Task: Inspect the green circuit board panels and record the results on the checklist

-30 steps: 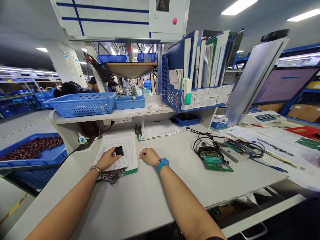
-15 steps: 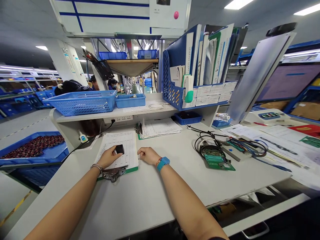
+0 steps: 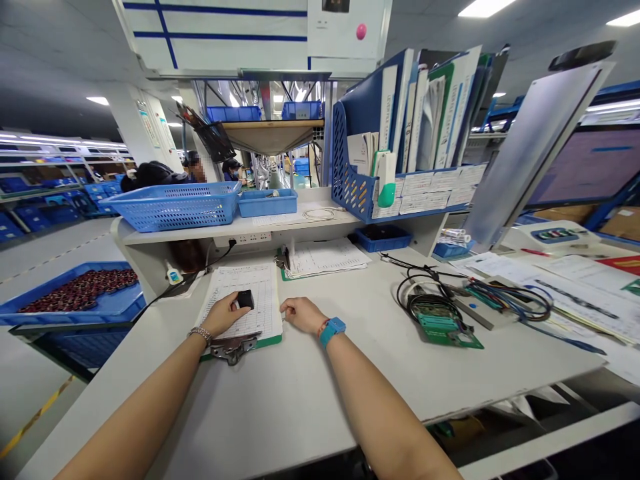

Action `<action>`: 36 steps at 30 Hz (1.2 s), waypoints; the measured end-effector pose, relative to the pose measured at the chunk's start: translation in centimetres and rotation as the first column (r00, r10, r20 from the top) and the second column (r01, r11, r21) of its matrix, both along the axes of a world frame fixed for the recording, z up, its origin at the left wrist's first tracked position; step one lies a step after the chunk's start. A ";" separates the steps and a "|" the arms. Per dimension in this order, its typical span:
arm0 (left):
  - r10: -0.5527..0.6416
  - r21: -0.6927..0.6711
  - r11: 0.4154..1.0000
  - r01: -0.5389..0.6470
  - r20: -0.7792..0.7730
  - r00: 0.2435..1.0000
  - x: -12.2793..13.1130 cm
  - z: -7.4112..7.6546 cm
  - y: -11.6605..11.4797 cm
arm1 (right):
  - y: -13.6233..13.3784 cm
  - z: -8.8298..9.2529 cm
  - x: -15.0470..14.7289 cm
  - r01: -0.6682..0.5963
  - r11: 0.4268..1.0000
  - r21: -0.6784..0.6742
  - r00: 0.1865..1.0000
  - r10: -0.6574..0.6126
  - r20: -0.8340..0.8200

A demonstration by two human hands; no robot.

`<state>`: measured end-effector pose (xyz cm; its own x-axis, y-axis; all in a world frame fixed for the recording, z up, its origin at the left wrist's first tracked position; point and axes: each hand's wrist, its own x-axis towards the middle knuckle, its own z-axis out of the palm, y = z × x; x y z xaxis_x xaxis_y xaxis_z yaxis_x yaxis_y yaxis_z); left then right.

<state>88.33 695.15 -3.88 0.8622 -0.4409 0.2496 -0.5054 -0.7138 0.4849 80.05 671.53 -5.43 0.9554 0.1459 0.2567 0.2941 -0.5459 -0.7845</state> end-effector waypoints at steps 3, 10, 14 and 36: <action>-0.002 -0.002 1.000 0.002 -0.001 1.000 0.0 0.0 0.0 | 0.0 0.1 0.0 0.013 0.999 0.032 1.000 -0.013 0.003; -0.007 0.000 1.000 0.007 -0.005 1.000 0.0 0.0 0.1 | 0.1 1.1 -0.3 0.077 0.989 0.125 0.995 -0.084 0.048; -0.008 0.002 1.000 0.008 -0.003 1.000 0.0 0.0 0.0 | 0.2 1.1 -0.3 0.073 0.984 0.163 0.995 -0.083 0.056; -0.003 0.007 1.000 0.003 0.007 1.000 0.2 -0.1 0.0 | 1.6 0.5 -0.2 -0.065 0.971 0.229 0.994 0.082 -0.067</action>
